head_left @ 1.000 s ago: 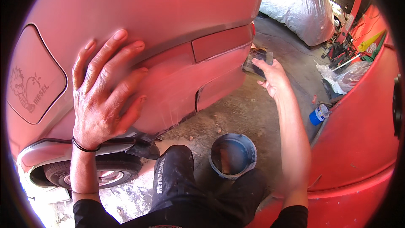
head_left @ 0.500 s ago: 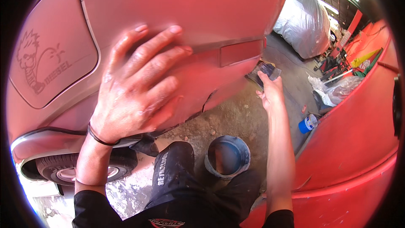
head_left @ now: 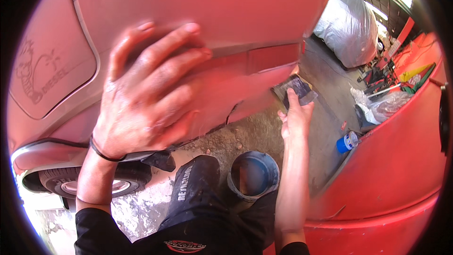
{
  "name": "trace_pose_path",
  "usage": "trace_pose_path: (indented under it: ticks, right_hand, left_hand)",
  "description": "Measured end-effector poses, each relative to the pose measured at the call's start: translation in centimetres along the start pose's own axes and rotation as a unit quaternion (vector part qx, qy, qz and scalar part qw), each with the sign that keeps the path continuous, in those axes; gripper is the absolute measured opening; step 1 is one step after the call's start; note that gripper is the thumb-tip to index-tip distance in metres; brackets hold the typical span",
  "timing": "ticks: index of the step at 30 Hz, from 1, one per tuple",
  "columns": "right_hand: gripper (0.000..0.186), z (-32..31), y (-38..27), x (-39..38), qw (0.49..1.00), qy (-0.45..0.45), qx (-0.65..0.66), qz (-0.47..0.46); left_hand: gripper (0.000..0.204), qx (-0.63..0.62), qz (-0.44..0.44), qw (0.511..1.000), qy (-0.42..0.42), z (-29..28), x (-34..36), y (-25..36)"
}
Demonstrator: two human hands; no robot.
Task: The person performs wet sanding on the red rear panel of a vehicle, using a sanding block dipped in a bucket of water. They alternate between scrubbing the body filler area and rinsing the block in the water.
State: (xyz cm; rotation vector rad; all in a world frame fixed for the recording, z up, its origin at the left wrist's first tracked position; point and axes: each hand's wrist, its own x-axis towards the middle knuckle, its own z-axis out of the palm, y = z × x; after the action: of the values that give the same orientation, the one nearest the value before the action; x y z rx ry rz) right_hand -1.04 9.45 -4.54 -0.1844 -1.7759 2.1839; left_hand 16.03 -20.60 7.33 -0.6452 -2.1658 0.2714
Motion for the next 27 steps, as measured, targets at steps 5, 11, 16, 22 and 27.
trace_pose_path:
  ticks: [5, 11, 16, 22, 27]
  right_hand:
    - [0.046, 0.4, 1.1, -3.7, 0.996, -0.059, 0.057, 0.019]
    - [0.048, -1.4, 3.2, -8.4, 0.968, -0.192, 0.158, 0.019]
    - [0.044, -6.6, 9.2, -8.2, 0.972, -0.093, 0.201, 0.072]
    - [0.050, -10.5, 18.8, -10.3, 0.994, -0.024, 0.075, 0.078]
    - [0.051, -9.9, 18.1, -11.9, 0.993, -0.041, 0.072, 0.087]
  left_hand:
    - [0.034, 0.052, -0.013, 0.998, -0.033, -0.9, 0.3, 0.6]
    - [0.030, 0.081, 0.006, 0.997, -0.005, -0.5, 1.1, 1.0]
    - [0.022, 0.086, 0.016, 0.996, 0.011, 0.3, 1.6, 2.1]
    - [0.022, 0.095, -0.004, 0.995, 0.015, 1.3, 0.9, 2.3]
    - [0.032, 0.035, -0.082, 0.996, 0.013, 2.2, -1.4, 3.6]
